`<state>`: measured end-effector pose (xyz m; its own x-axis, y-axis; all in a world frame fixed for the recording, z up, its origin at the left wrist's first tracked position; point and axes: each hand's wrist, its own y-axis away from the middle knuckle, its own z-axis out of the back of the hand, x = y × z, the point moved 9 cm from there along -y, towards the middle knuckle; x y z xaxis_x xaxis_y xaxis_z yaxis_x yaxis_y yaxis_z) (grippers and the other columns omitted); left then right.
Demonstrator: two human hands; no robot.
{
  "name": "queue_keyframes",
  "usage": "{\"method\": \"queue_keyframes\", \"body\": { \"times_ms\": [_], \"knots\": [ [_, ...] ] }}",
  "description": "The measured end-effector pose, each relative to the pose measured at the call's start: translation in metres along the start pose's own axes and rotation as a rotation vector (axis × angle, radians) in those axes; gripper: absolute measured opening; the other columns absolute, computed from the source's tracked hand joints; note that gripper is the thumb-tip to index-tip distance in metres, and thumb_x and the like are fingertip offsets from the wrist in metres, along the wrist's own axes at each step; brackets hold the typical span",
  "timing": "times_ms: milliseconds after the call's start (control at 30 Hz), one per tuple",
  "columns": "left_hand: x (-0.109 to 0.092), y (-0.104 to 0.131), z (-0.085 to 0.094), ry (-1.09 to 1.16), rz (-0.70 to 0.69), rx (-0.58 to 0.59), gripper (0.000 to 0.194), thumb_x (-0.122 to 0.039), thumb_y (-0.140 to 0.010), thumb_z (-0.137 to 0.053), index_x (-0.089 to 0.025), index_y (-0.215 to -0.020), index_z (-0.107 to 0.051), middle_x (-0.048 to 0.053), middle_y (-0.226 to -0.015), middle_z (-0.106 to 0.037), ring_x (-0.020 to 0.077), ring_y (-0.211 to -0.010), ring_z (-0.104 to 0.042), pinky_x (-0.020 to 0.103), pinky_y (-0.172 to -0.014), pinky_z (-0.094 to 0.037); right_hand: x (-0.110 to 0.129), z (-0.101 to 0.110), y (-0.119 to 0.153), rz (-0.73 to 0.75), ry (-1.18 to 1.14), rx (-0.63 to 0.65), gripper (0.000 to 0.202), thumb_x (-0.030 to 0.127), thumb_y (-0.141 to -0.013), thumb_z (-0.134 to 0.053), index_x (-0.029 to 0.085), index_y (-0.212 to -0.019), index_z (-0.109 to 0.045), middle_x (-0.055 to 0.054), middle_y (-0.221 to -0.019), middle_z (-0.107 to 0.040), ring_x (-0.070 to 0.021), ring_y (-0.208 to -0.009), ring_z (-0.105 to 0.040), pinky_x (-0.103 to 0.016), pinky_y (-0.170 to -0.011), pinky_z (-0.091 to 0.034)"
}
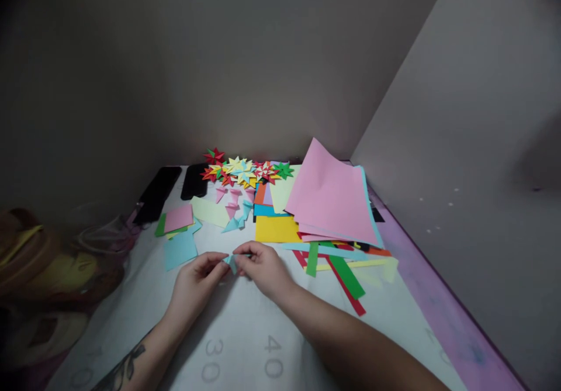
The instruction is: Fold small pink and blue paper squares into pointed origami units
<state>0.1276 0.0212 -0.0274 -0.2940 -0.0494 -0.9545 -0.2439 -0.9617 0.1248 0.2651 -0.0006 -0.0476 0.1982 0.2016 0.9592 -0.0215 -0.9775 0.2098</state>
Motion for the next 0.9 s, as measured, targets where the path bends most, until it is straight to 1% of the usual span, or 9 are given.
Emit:
{"method": "queue_keyframes", "body": {
  "times_ms": [67,133,200,267,333,567,667,800,900],
  "knots": [
    [-0.001,0.000,-0.002,0.020,0.004,0.027,0.023,-0.034,-0.073,-0.063,-0.015,-0.085,-0.069,0.004,-0.074,-0.070,0.0148,-0.065,-0.061,0.023,-0.060,-0.047,0.001,0.002,0.001,0.012,0.056,-0.010,0.018,0.030,-0.072,-0.064,0.016,-0.082,-0.062,0.003,-0.055,-0.057,-0.0104,-0.050,-0.052,-0.023,-0.049,-0.039],
    [-0.001,-0.001,-0.004,0.038,0.013,0.061,0.025,-0.035,-0.075,-0.062,-0.015,-0.087,-0.070,0.003,-0.073,-0.070,0.0146,-0.065,-0.061,0.023,-0.060,-0.047,0.007,0.005,0.002,0.065,0.129,-0.021,0.013,0.028,-0.074,-0.061,0.016,-0.079,-0.063,0.002,-0.059,-0.058,-0.0109,-0.052,-0.053,-0.023,-0.051,-0.041],
    [-0.002,-0.001,-0.005,0.046,0.020,0.090,0.026,-0.036,-0.076,-0.060,-0.016,-0.087,-0.071,0.003,-0.071,-0.070,0.0146,-0.065,-0.061,0.024,-0.061,-0.048,0.019,0.007,0.004,0.170,0.249,-0.031,0.008,0.023,-0.075,-0.060,0.018,-0.076,-0.065,0.000,-0.065,-0.061,-0.0121,-0.059,-0.056,-0.024,-0.056,-0.043],
    [-0.003,-0.001,-0.006,0.046,0.029,0.103,0.026,-0.036,-0.075,-0.061,-0.016,-0.086,-0.072,0.004,-0.075,-0.071,0.0151,-0.067,-0.061,0.024,-0.063,-0.049,0.031,0.006,0.008,0.278,0.374,-0.031,0.007,0.020,-0.075,-0.059,0.019,-0.074,-0.066,-0.001,-0.072,-0.063,-0.0136,-0.068,-0.058,-0.025,-0.063,-0.044],
    [-0.005,0.000,-0.007,0.046,0.038,0.103,0.025,-0.035,-0.073,-0.063,-0.016,-0.085,-0.072,0.005,-0.079,-0.072,0.0160,-0.069,-0.063,0.025,-0.064,-0.050,0.039,0.004,0.010,0.340,0.446,-0.015,0.008,0.018,-0.077,-0.059,0.019,-0.073,-0.066,-0.001,-0.074,-0.064,-0.0143,-0.072,-0.058,-0.026,-0.066,-0.043],
    [-0.006,0.002,-0.004,-0.025,0.039,0.069,0.022,-0.034,-0.071,-0.065,-0.017,-0.083,-0.074,0.005,-0.078,-0.074,0.0183,-0.071,-0.065,0.027,-0.066,-0.051,0.050,-0.005,0.017,0.470,0.533,0.046,0.015,0.015,-0.080,-0.055,0.020,-0.068,-0.063,-0.001,-0.072,-0.061,-0.0141,-0.071,-0.057,-0.026,-0.066,-0.044],
    [-0.007,0.003,-0.006,-0.054,0.029,0.091,0.021,-0.034,-0.072,-0.064,-0.018,-0.081,-0.074,0.004,-0.074,-0.073,0.0175,-0.069,-0.065,0.026,-0.064,-0.051,0.053,-0.008,0.021,0.533,0.584,0.061,0.016,0.013,-0.080,-0.054,0.020,-0.068,-0.062,-0.002,-0.073,-0.060,-0.0141,-0.071,-0.056,-0.026,-0.066,-0.044],
    [-0.009,0.003,-0.007,-0.073,0.027,0.114,0.021,-0.034,-0.072,-0.063,-0.017,-0.077,-0.074,0.003,-0.069,-0.072,0.0169,-0.065,-0.064,0.024,-0.061,-0.049,0.054,-0.011,0.024,0.574,0.614,0.091,0.013,0.013,-0.080,-0.054,0.020,-0.074,-0.063,-0.002,-0.072,-0.060,-0.0146,-0.072,-0.056,-0.027,-0.067,-0.044],
    [-0.011,0.003,-0.007,-0.088,0.010,0.137,0.020,-0.034,-0.073,-0.063,-0.018,-0.075,-0.074,0.003,-0.071,-0.073,0.0178,-0.069,-0.065,0.025,-0.063,-0.050,0.056,-0.014,0.027,0.625,0.631,0.122,0.013,0.013,-0.079,-0.054,0.021,-0.076,-0.063,-0.002,-0.072,-0.061,-0.0148,-0.071,-0.056,-0.027,-0.068,-0.044]
  ]
}}
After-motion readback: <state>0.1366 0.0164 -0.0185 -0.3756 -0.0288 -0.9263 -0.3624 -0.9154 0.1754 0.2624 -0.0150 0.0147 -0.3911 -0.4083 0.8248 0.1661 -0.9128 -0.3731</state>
